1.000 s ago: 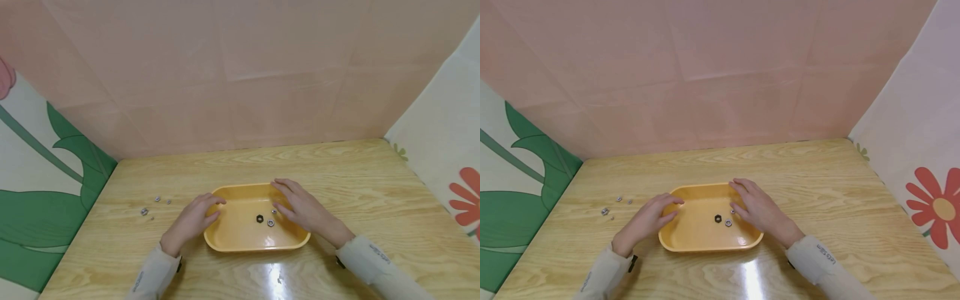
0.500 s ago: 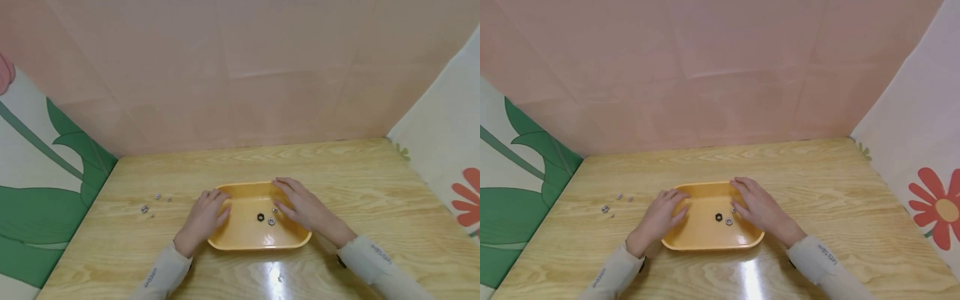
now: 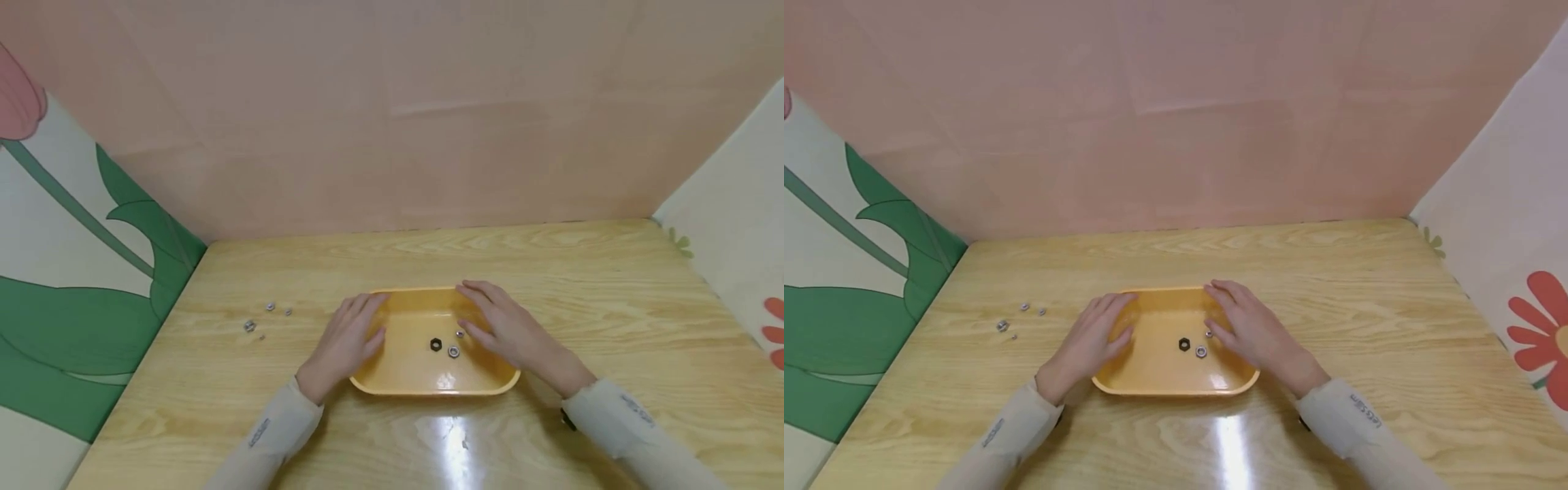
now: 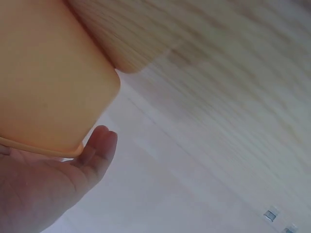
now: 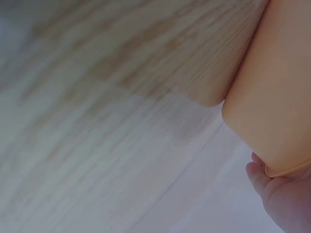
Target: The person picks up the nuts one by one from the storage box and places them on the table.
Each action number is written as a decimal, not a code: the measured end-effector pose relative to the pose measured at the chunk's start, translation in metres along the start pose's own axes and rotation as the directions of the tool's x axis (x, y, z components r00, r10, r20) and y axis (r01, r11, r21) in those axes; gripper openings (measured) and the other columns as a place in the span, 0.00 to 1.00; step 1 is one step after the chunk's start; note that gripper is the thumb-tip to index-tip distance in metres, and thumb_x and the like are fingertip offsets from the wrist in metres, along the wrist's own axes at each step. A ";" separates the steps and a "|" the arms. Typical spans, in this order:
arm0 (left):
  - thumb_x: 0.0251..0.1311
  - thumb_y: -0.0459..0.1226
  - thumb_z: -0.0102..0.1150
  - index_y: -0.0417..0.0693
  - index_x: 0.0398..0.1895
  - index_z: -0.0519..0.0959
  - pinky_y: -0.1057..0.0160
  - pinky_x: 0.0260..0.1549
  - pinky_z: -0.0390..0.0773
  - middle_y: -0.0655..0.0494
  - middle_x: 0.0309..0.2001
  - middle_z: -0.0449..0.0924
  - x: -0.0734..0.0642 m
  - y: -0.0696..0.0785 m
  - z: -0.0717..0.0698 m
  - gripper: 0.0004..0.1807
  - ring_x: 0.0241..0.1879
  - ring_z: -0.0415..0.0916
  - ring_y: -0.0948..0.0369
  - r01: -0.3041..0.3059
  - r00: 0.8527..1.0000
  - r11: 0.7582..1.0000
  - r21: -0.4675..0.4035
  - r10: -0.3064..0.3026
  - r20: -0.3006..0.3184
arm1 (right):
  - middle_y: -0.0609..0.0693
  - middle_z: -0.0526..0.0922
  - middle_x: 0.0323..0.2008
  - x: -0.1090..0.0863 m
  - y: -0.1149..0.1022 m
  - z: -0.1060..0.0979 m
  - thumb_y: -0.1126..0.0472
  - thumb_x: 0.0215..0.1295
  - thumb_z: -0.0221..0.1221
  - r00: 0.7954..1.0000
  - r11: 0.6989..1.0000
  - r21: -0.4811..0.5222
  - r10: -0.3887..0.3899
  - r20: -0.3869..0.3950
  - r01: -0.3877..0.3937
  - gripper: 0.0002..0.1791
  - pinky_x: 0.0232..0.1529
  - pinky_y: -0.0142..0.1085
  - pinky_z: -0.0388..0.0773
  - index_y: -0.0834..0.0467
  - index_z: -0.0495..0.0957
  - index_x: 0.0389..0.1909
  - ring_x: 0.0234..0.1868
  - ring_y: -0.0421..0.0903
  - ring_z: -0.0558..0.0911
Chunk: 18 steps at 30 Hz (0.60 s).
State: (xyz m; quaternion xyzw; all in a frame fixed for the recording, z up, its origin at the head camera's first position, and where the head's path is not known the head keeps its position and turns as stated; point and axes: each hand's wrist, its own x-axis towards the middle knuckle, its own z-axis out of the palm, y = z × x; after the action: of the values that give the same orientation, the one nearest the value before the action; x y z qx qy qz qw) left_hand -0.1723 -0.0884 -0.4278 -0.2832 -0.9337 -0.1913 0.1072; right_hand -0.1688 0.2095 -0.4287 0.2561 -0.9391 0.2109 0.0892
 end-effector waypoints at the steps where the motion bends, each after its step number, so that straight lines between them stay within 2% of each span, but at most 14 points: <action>1: 0.64 0.37 0.61 0.48 0.69 0.67 0.49 0.58 0.75 0.48 0.61 0.75 0.001 0.000 0.000 0.30 0.58 0.72 0.47 0.007 1.000 1.000 -0.008 -0.007 0.012 | 0.63 0.66 0.69 0.000 0.001 -0.001 0.51 0.70 0.59 1.000 1.000 0.000 0.000 0.002 0.000 0.34 0.70 0.57 0.64 0.64 0.64 0.71 0.69 0.62 0.67; 5: 0.65 0.37 0.61 0.49 0.72 0.63 0.50 0.58 0.74 0.47 0.61 0.73 0.003 0.000 0.000 0.32 0.58 0.71 0.48 0.036 0.998 0.998 -0.045 -0.034 0.051 | 0.63 0.66 0.69 0.002 0.002 -0.002 0.51 0.71 0.58 1.000 1.000 0.006 -0.002 0.007 0.002 0.34 0.70 0.57 0.64 0.64 0.64 0.71 0.69 0.62 0.67; 12: 0.64 0.35 0.63 0.50 0.73 0.60 0.53 0.52 0.76 0.46 0.60 0.72 0.004 -0.002 0.000 0.36 0.55 0.69 0.50 0.088 0.992 0.986 -0.141 -0.075 0.098 | 0.63 0.65 0.70 0.001 0.003 -0.002 0.50 0.71 0.58 1.000 1.000 0.029 0.008 0.027 -0.009 0.34 0.70 0.59 0.63 0.63 0.63 0.71 0.70 0.62 0.66; 18: 0.64 0.35 0.63 0.49 0.73 0.61 0.53 0.51 0.76 0.46 0.59 0.72 0.003 -0.002 0.000 0.35 0.54 0.68 0.51 0.096 0.991 0.985 -0.142 -0.081 0.107 | 0.62 0.65 0.71 -0.001 0.003 -0.003 0.50 0.71 0.58 1.000 1.000 0.016 -0.004 0.029 0.004 0.34 0.69 0.59 0.64 0.62 0.63 0.71 0.70 0.62 0.66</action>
State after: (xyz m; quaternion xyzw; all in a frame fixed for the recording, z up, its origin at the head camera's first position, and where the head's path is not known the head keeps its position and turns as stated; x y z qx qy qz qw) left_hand -0.1756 -0.0882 -0.4276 -0.2576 -0.9330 -0.2496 0.0304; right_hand -0.1690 0.2134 -0.4270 0.2617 -0.9381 0.2146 0.0740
